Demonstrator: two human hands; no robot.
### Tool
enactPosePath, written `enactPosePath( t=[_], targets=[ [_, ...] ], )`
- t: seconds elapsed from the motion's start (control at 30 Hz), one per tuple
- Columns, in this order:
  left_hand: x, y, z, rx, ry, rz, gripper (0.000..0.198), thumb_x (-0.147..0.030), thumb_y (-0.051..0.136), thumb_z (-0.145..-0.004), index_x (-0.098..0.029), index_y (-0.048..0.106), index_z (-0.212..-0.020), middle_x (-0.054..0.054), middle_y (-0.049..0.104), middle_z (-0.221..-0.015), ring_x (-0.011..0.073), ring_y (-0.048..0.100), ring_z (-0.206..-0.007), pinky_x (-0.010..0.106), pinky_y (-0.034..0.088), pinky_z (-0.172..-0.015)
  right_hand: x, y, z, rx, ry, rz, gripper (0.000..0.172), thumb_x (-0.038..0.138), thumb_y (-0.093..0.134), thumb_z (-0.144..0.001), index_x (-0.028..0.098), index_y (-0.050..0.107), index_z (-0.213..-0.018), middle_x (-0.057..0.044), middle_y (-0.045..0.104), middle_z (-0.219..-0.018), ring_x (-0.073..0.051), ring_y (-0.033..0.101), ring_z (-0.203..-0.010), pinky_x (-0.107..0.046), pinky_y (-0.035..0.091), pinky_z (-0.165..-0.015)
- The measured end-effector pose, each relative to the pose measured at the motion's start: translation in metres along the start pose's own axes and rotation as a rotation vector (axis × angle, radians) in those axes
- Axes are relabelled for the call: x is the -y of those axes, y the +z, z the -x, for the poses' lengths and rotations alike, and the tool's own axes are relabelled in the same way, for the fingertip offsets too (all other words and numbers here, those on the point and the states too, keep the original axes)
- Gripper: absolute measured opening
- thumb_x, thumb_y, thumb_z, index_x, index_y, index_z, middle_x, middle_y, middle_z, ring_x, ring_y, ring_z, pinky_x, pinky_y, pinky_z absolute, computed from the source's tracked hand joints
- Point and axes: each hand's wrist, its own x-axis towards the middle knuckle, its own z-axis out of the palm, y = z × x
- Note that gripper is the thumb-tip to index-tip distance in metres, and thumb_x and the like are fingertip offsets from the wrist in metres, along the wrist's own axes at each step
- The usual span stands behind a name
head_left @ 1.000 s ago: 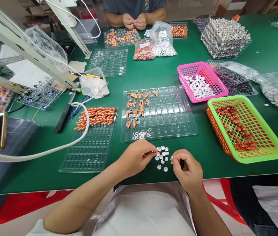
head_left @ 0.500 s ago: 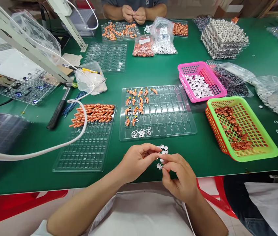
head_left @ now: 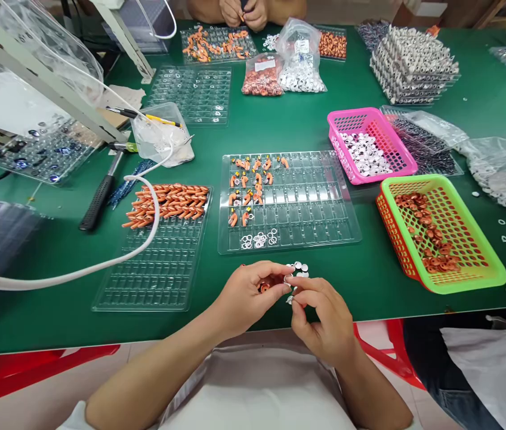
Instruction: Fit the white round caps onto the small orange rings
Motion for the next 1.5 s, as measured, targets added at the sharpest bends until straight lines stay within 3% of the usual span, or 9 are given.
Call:
enactPosePath(
  t=[0.1,0.17,0.27,0.33,0.47,0.67,1.0,1.23,1.5],
  targets=[
    [0.002,-0.001,0.001,-0.017,-0.018,0.027,0.02,-0.025,0.066,-0.085,-0.018,0.073,-0.103,0.005,0.075,-0.09,0.0179,0.069,-0.079,0.028,0.056,-0.071,0.004,-0.001,-0.002,0.022,0.054,-0.064,0.018,0.006,0.055,-0.084,0.023,0.053,-0.09,-0.008,0.071,-0.107,-0.018,0.069,-0.086,-0.034,0.054,-0.073],
    [0.002,-0.002,0.002,-0.032,-0.009,0.013,0.018,-0.026,0.066,-0.086,-0.018,0.073,-0.1,0.006,0.075,-0.089,0.0169,0.068,-0.076,0.026,0.055,-0.068,0.006,-0.002,-0.003,0.016,0.173,-0.125,0.015,0.008,0.054,-0.086,0.023,0.054,-0.087,-0.006,0.071,-0.105,-0.017,0.068,-0.085,-0.032,0.054,-0.073],
    [0.002,-0.002,0.005,-0.072,0.077,-0.071,0.016,-0.025,0.066,-0.086,-0.019,0.074,-0.098,0.004,0.074,-0.085,0.0144,0.065,-0.07,0.025,0.053,-0.065,0.008,-0.005,-0.007,-0.029,0.374,-0.193,0.014,0.01,0.052,-0.087,0.024,0.055,-0.083,-0.003,0.069,-0.096,-0.016,0.066,-0.083,-0.03,0.052,-0.071],
    [0.003,-0.001,0.006,-0.093,0.151,-0.141,0.015,-0.022,0.067,-0.085,-0.02,0.074,-0.098,0.002,0.073,-0.079,0.0134,0.064,-0.067,0.024,0.053,-0.066,0.008,-0.006,-0.012,-0.021,0.425,-0.213,0.014,0.011,0.052,-0.087,0.023,0.054,-0.081,-0.002,0.065,-0.086,-0.016,0.063,-0.079,-0.029,0.05,-0.07],
    [0.004,0.001,0.008,-0.102,0.224,-0.24,0.015,-0.019,0.066,-0.086,-0.023,0.073,-0.099,0.0,0.073,-0.076,0.0121,0.064,-0.066,0.025,0.054,-0.069,0.009,-0.005,-0.022,0.049,0.41,-0.203,0.015,0.012,0.051,-0.087,0.023,0.052,-0.077,0.001,0.058,-0.073,-0.014,0.055,-0.068,-0.027,0.046,-0.063],
    [0.003,0.001,0.007,-0.098,0.317,-0.296,0.016,-0.017,0.063,-0.088,-0.023,0.071,-0.099,-0.001,0.074,-0.075,0.0129,0.066,-0.072,0.024,0.054,-0.072,0.007,-0.005,-0.024,0.093,0.402,-0.201,0.014,0.012,0.051,-0.087,0.022,0.051,-0.077,0.001,0.057,-0.073,-0.013,0.054,-0.067,-0.026,0.044,-0.063],
    [0.005,0.003,0.008,-0.087,0.322,-0.317,0.014,-0.016,0.063,-0.088,-0.023,0.071,-0.098,-0.002,0.075,-0.075,0.0126,0.066,-0.067,0.026,0.055,-0.074,0.005,-0.006,-0.022,0.145,0.443,-0.2,0.015,0.011,0.051,-0.085,0.022,0.049,-0.075,0.002,0.056,-0.072,-0.013,0.052,-0.066,-0.026,0.043,-0.061],
    [0.005,0.003,0.007,-0.106,0.353,-0.346,0.013,-0.016,0.062,-0.088,-0.023,0.07,-0.096,-0.003,0.077,-0.077,0.0106,0.066,-0.06,0.033,0.053,-0.091,0.005,-0.005,-0.021,0.146,0.454,-0.198,0.014,0.011,0.052,-0.084,0.022,0.049,-0.075,0.002,0.055,-0.071,-0.012,0.052,-0.065,-0.025,0.042,-0.061],
    [0.006,0.005,0.007,-0.143,0.404,-0.356,0.012,-0.017,0.063,-0.088,-0.022,0.071,-0.095,-0.001,0.078,-0.08,0.0122,0.069,-0.065,0.028,0.055,-0.081,0.005,-0.006,-0.02,0.148,0.454,-0.177,0.014,0.012,0.051,-0.084,0.022,0.049,-0.075,0.002,0.054,-0.071,-0.012,0.051,-0.065,-0.025,0.041,-0.06]
  ],
)
